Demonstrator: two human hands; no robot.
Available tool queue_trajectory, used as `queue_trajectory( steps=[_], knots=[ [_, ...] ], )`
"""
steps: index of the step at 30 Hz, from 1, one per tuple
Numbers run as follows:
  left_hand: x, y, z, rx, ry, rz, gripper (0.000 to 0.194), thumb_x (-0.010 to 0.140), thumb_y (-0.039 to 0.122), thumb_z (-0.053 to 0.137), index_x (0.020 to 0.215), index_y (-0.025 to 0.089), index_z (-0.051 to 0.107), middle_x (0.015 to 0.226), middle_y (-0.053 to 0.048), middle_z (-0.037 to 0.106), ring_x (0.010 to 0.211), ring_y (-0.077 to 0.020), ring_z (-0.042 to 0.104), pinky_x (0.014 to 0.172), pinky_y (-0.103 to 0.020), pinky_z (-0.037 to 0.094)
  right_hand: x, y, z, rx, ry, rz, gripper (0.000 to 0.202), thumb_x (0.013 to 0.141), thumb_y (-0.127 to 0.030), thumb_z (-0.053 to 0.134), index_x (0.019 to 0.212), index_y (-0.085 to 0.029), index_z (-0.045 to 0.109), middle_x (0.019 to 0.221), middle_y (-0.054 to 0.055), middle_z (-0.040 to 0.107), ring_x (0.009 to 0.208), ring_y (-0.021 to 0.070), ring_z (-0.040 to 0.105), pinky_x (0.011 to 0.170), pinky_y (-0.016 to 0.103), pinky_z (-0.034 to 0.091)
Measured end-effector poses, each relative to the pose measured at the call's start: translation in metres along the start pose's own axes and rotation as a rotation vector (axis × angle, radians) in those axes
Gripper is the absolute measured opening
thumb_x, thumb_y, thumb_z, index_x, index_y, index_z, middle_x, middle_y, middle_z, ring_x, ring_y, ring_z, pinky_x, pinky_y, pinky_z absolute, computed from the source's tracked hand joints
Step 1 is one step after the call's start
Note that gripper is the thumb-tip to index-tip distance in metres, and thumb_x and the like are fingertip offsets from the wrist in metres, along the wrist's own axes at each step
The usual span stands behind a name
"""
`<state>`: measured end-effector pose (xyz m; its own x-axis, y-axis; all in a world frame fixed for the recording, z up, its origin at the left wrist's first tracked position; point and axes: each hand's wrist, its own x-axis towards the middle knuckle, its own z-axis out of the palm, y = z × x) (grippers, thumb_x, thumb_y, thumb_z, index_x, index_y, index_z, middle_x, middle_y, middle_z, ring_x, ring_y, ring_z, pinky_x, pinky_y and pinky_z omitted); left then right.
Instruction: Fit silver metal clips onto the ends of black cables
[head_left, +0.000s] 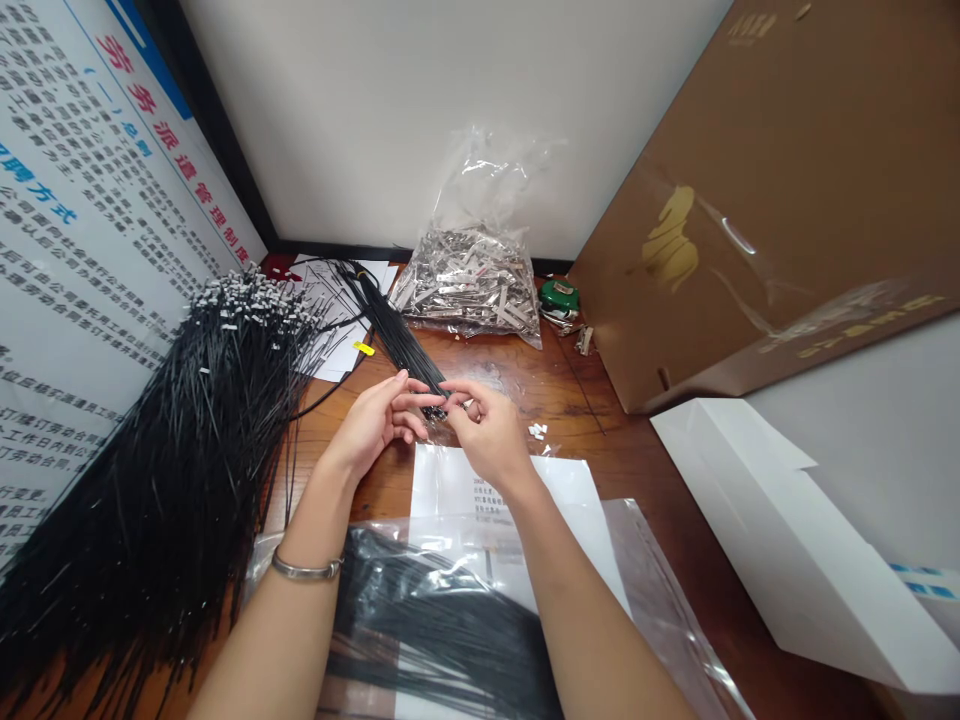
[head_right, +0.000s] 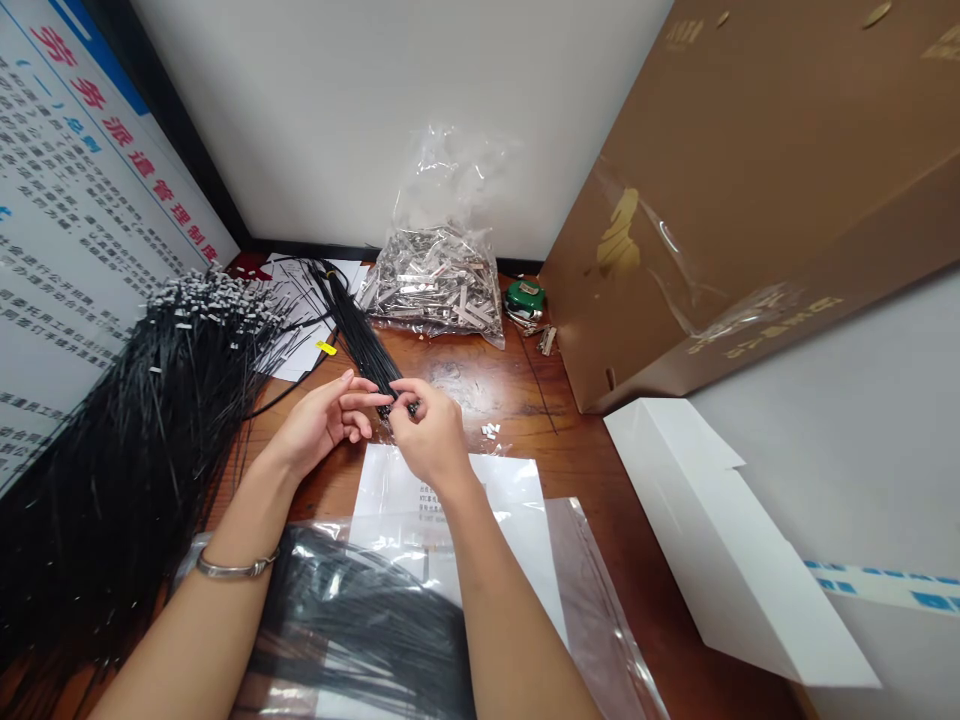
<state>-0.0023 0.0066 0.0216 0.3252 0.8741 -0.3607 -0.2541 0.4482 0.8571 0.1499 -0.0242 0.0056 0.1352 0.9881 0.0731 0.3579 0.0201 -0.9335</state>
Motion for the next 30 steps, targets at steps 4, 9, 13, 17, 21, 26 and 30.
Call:
queue_trajectory(
  steps=[4,9,13,17,21,26,30],
  knots=[
    [0.002,-0.002,-0.001,0.012,-0.047,0.011,0.028,0.091,0.037,0.050,0.082,0.011,0.058,0.082,-0.014,0.075,0.045,-0.0111,0.061,0.043,-0.018,0.042,0.000,-0.001,-0.001,0.109,-0.068,-0.030,0.040,0.067,-0.023,0.049,0.099,-0.014,0.071,0.079,0.003,0.066,0.047,0.0080,0.037,0.048,0.025,0.033],
    [0.003,-0.004,-0.002,0.018,-0.029,0.040,0.028,0.087,0.039,0.053,0.078,0.013,0.054,0.078,-0.012,0.074,0.044,-0.0108,0.060,0.041,-0.018,0.042,0.002,0.000,-0.002,0.184,-0.075,-0.013,0.033,0.067,-0.024,0.050,0.087,-0.013,0.074,0.061,0.001,0.060,0.046,0.0090,0.035,0.046,0.025,0.029],
    [0.004,-0.005,-0.002,0.031,0.071,0.100,0.024,0.084,0.036,0.057,0.076,0.014,0.054,0.075,-0.010,0.073,0.041,-0.0086,0.055,0.040,-0.018,0.041,0.003,0.003,-0.002,0.328,-0.042,0.042,0.027,0.069,-0.027,0.058,0.088,-0.015,0.073,0.072,0.004,0.068,0.050,0.0105,0.043,0.046,0.026,0.033],
    [0.006,-0.010,-0.001,0.079,0.068,0.129,0.021,0.077,0.033,0.066,0.080,0.012,0.059,0.068,-0.005,0.069,0.042,-0.0083,0.054,0.041,-0.019,0.043,0.003,0.000,-0.001,0.447,-0.054,0.049,0.024,0.068,-0.033,0.071,0.085,-0.017,0.073,0.077,0.006,0.071,0.059,0.0142,0.055,0.051,0.028,0.042],
    [0.007,-0.014,0.001,0.133,0.013,0.140,0.034,0.072,0.043,0.072,0.080,0.012,0.061,0.051,0.002,0.057,0.040,-0.0076,0.051,0.039,-0.017,0.040,0.000,-0.008,-0.002,0.554,-0.161,-0.004,0.016,0.065,-0.033,0.075,0.075,-0.020,0.074,0.073,0.005,0.071,0.067,0.0172,0.061,0.059,0.030,0.048],
    [0.004,-0.011,0.004,0.008,-0.075,0.158,0.056,0.066,0.067,0.067,0.081,0.013,0.060,0.058,0.002,0.059,0.038,-0.0075,0.051,0.034,-0.018,0.036,-0.001,-0.010,-0.005,0.683,-0.188,0.026,0.011,0.066,-0.032,0.076,0.074,-0.023,0.075,0.074,0.003,0.071,0.062,0.0140,0.057,0.053,0.028,0.044],
    [-0.002,-0.008,0.005,-0.001,-0.164,0.172,0.055,0.062,0.064,0.073,0.079,0.013,0.060,0.064,-0.002,0.065,0.038,-0.0065,0.050,0.035,-0.018,0.035,0.003,-0.006,-0.008,0.799,-0.046,0.117,0.014,0.063,-0.030,0.077,0.074,-0.022,0.074,0.065,0.001,0.068,0.044,0.0054,0.036,0.043,0.024,0.025]
  ],
)
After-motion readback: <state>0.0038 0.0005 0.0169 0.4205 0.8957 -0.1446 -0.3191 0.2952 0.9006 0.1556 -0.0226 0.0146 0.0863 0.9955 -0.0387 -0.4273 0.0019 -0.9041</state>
